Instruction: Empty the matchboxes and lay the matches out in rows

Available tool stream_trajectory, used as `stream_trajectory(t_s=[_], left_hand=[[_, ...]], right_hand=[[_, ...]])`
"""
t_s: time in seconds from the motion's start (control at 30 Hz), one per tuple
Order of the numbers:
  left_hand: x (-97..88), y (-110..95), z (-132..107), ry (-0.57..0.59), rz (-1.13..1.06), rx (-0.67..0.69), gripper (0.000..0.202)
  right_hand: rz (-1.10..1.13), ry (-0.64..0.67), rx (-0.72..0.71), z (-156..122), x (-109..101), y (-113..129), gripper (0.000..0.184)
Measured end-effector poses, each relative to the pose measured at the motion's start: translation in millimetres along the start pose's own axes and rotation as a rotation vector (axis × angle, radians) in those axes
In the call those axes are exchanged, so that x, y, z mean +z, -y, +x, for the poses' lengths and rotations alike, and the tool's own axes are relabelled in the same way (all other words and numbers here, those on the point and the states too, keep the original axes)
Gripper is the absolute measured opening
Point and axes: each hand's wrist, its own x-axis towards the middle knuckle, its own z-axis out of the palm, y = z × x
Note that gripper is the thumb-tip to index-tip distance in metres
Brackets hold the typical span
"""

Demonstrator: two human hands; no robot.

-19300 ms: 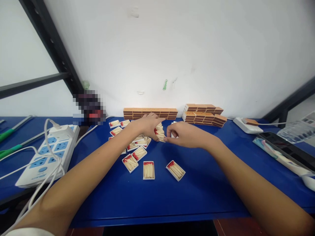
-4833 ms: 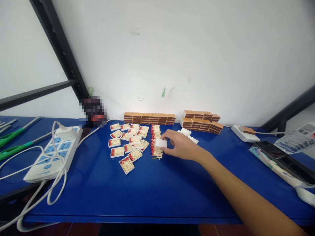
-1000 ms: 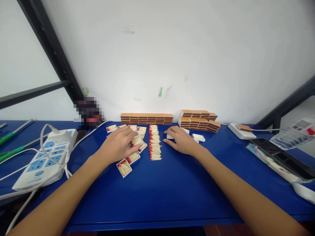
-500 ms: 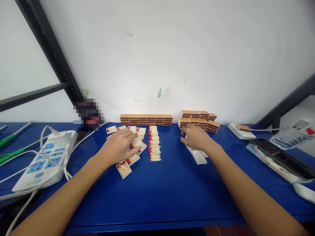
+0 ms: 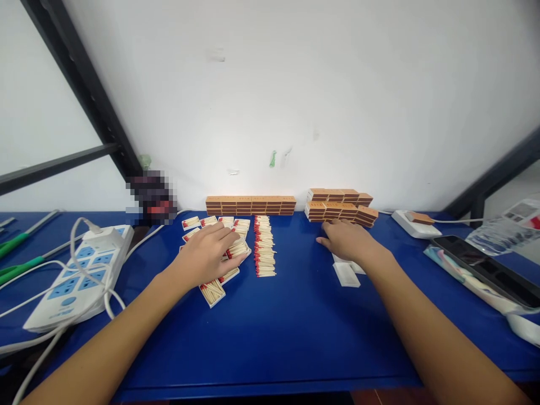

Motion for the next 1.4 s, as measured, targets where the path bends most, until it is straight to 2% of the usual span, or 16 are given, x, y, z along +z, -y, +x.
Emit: stream_trajectory(t_s=[0.17, 0.3, 0.4, 0.47, 0.57, 0.63, 0.73, 0.83, 1.03, 1.2, 1.3, 1.4], left_hand=[[-0.9, -2.3, 0.1, -0.004, 0.003, 0.008, 0.024], [-2.1, -3.3, -0.5, -0.015, 0.010, 0.023, 0.023], [-2.3, -4.3, -1.3, -0.013, 0.031, 0.040, 0.027], [-2.0, -5.9, -1.8, 0.000, 0.042, 0.040, 0.031], [-0.6, -10.5, -2.9, 0.001, 0.034, 0.023, 0.038], [1.3, -14.6, -3.7, -0.005, 0.000, 0.000, 0.043], [4.7, -20.8, -4.5, -0.010, -0.069, -0.054, 0.053], [6.3, -25.7, -3.6, 0.003, -0.182, -0.092, 0.061], [3.9, -32.2, 0.3, 0.020, -0.343, -0.184, 0.067], [1.9, -34.3, 1.3, 0.034, -0.336, -0.197, 0.067], [-1.4, -31.0, 2.2, -0.056, -0.220, -0.218, 0.066], [-4.1, -22.5, 2.4, -0.152, -0.101, -0.211, 0.059]], right_hand=[[-0.006, -0.078, -0.150, -22.3, -5.0, 18.9, 0.028], [-0.006, -0.007, -0.224, -36.9, -6.6, 18.0, 0.028], [0.000, 0.090, -0.177, -37.2, -9.8, 8.1, 0.035], [-0.015, 0.095, -0.128, -33.4, -13.8, 4.5, 0.035], [0.024, -0.062, -0.184, -28.1, -22.2, 14.1, 0.027], [0.174, -0.244, -0.346, -28.5, -27.4, 32.3, 0.022], [0.421, -0.419, -0.692, -35.9, -29.1, 67.9, 0.044], [0.439, -0.505, -0.847, -43.3, -22.4, 96.5, 0.051], [0.190, -0.724, -0.872, -41.3, -8.2, 115.4, 0.026], [0.129, -0.734, -0.867, -40.8, -3.8, 118.2, 0.029], [0.184, -0.707, -0.800, -31.1, -3.1, 106.4, 0.027], [0.223, -0.689, -0.608, -6.3, -2.8, 81.5, 0.026]])
